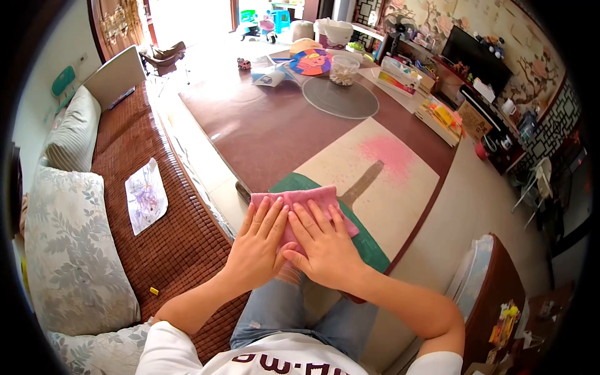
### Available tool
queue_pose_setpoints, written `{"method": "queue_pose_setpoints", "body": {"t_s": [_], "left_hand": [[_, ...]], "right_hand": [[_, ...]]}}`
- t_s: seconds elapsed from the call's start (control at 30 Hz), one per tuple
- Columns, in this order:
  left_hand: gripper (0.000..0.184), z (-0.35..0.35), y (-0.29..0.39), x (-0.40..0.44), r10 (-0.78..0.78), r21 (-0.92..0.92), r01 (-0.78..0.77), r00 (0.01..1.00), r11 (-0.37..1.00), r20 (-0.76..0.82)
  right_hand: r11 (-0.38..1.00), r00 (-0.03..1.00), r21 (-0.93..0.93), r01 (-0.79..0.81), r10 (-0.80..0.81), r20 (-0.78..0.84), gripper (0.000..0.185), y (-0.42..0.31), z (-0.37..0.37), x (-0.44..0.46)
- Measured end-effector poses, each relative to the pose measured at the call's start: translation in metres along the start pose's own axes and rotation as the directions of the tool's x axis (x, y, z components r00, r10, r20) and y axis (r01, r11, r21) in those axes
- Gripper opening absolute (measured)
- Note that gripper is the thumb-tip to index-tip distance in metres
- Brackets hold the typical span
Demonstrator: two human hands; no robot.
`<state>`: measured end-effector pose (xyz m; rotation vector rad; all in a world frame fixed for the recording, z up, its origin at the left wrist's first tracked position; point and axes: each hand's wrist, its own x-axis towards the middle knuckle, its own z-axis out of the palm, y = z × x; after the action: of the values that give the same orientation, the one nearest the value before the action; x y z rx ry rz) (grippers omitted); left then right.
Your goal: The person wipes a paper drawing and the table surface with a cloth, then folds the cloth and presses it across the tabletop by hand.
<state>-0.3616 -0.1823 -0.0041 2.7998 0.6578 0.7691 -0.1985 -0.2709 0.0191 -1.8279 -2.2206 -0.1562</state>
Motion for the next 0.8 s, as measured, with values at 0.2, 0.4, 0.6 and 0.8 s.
{"method": "queue_pose_setpoints", "body": {"t_s": [0.2, 0.4, 0.6, 0.8], "left_hand": [[0.061, 0.001, -0.058, 0.020, -0.083, 0.061, 0.088, 0.993, 0.994, -0.085], [0.055, 0.002, -0.164, 0.052, -0.206, 0.177, 0.238, 0.962, 0.955, -0.181], [0.049, -0.001, -0.239, 0.088, -0.300, 0.238, 0.344, 0.932, 0.908, -0.202], [0.051, 0.004, -0.227, 0.084, -0.323, 0.229, 0.354, 0.933, 0.907, -0.160]], "right_hand": [[0.997, 0.995, 0.009, 0.082, -0.081, -0.051, 0.062, 0.015, 0.024, 0.069], [0.982, 0.985, 0.085, 0.167, -0.162, -0.062, 0.065, 0.037, 0.073, 0.192], [0.996, 0.983, 0.078, 0.034, -0.047, 0.177, 0.065, 0.045, 0.091, 0.284], [0.998, 0.986, 0.068, -0.011, 0.000, 0.169, 0.064, 0.036, 0.086, 0.266]]}}
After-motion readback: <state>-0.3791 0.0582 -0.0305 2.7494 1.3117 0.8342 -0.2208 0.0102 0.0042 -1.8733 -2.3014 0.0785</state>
